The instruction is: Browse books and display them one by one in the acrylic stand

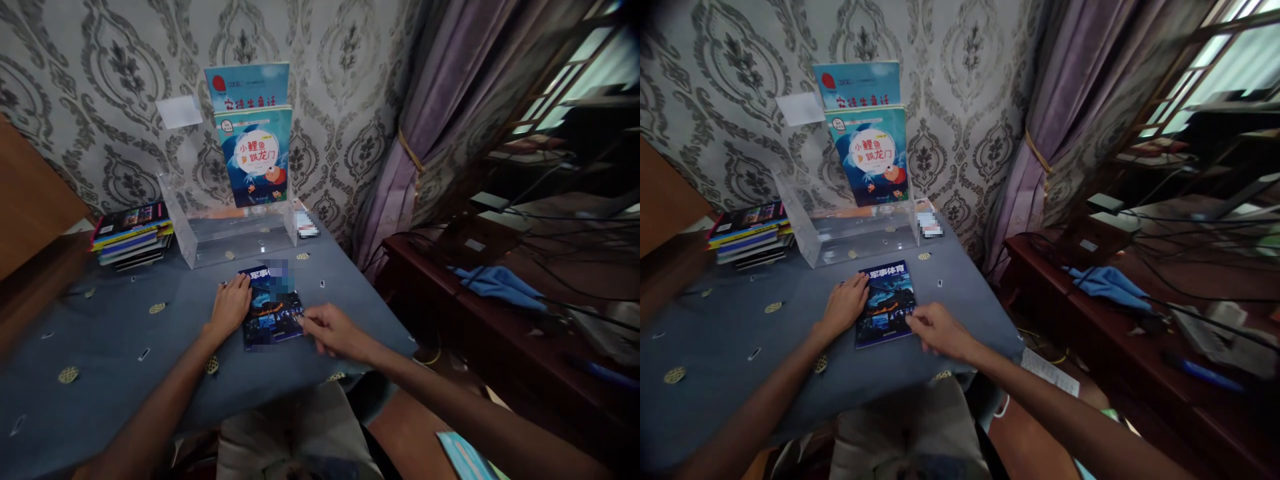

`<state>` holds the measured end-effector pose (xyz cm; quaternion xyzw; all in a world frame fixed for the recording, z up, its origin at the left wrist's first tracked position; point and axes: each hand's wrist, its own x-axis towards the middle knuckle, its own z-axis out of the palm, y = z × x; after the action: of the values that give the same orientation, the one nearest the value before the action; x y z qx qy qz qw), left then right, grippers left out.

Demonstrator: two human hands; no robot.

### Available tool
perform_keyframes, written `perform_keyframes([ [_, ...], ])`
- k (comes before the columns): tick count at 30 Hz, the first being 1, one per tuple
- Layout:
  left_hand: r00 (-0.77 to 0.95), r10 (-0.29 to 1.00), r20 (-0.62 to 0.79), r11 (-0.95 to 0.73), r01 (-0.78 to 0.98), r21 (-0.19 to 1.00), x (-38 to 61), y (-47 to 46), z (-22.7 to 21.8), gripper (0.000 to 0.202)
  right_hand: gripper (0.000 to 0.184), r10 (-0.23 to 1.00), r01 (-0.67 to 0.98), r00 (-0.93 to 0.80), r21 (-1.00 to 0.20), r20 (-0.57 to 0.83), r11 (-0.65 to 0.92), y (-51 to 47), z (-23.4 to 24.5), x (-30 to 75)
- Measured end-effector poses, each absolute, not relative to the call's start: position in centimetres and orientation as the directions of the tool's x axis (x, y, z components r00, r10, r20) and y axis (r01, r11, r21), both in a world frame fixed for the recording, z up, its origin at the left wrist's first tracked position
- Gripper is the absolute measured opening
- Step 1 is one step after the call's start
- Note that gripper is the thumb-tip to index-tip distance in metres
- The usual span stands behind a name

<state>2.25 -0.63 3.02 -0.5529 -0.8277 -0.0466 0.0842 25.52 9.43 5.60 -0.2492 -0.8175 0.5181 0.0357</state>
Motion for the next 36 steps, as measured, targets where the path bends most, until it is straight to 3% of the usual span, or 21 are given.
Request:
perform_keyframes([
  [4,-0.358,0.912,0.201,0.370,0.929,-0.024,2.1,-0.6,2.8,0.038,0.025,0.407,0.123,-0.876,-0.696,0.258,0.707,9.3,6.0,20.0],
  [6,-0.346,0.914,0.211,0.358,0.934,-0.022,2.0,-0.7,2.7,0.038,0.036,0.340,0.042,-0.879,-0.654,0.336,0.755,9.6,4.7,16.5],
  [13,-0.355,0.912,0.205,0.359,0.933,0.021,2.0,-0.8,2.6,0.039,0.042,0.371,0.085,-0.886,-0.688,0.279,0.721,13.9,-0.4,12.5],
  [17,-0.350,0.914,0.206,0.350,0.936,0.040,2.0,-0.7,2.7,0.040,0.045,0.427,0.163,-0.863,-0.651,0.270,0.741,16.6,-0.6,14.6],
  [25,-0.359,0.906,0.224,0.353,0.933,0.067,1.7,-0.6,2.3,0.040,0.048,0.407,0.187,-0.873,-0.585,0.270,0.789,17.2,-0.8,14.9],
  [36,-0.362,0.900,0.243,0.340,0.932,0.128,1.1,-0.8,1.4,0.042,0.042,0.481,0.162,-0.803,-0.648,0.351,0.744,18.1,-1.5,15.6],
])
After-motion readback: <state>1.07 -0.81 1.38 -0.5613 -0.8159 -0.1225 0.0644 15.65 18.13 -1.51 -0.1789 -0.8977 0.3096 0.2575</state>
